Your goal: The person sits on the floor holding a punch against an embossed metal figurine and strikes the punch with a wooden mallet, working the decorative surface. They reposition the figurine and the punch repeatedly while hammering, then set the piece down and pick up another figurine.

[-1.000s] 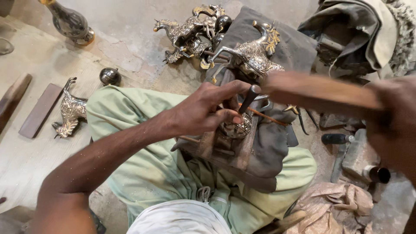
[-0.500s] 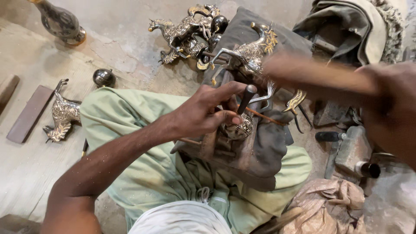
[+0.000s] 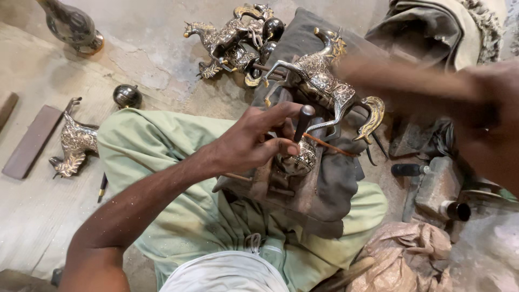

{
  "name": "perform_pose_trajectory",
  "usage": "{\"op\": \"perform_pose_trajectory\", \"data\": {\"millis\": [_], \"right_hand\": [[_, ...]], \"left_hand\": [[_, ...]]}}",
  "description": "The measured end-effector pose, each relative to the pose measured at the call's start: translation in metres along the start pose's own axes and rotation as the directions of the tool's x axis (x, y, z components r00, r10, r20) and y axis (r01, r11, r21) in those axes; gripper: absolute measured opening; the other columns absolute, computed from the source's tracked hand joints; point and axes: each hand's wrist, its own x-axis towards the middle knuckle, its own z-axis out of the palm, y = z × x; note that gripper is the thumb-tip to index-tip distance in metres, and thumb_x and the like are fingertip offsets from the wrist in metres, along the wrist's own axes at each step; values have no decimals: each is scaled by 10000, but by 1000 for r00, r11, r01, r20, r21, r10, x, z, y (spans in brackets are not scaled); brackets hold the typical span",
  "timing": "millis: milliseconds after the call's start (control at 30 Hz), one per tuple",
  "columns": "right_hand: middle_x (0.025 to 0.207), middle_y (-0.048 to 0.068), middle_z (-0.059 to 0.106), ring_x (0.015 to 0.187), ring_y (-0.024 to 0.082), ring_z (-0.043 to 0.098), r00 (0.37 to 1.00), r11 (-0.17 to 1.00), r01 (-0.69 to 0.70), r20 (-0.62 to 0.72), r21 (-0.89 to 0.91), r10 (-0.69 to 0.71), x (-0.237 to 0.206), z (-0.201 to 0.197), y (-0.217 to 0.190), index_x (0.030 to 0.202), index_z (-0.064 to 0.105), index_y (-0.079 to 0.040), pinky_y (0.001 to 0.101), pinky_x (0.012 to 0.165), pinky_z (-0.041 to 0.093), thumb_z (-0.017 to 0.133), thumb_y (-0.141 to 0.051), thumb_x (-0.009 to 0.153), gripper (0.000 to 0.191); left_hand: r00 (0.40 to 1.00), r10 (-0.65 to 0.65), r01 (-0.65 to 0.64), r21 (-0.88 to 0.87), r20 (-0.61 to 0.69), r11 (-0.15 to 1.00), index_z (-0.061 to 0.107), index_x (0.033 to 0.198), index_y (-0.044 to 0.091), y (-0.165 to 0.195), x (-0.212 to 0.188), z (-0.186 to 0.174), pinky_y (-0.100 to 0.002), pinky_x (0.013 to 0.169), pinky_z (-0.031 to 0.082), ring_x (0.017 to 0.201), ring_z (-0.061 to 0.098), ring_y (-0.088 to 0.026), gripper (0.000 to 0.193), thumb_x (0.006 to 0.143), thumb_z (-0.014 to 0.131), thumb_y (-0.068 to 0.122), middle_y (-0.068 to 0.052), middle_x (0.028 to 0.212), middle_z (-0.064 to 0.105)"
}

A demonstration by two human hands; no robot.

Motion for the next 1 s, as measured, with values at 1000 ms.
{"op": "perform_pose_trajectory", "data": {"millis": [1000], "right_hand": [[1000, 141, 657, 847, 291, 676, 998, 999, 44, -48, 7, -43, 44, -6, -41, 1223, 559, 4, 392, 816, 536, 681, 66, 743, 499]], "left_hand": [[994, -57, 40, -182, -92, 982, 426, 1506, 72, -21, -19, -5, -285, 831, 642, 902, 745, -130, 599, 962, 584, -123, -64, 914, 689]]}}
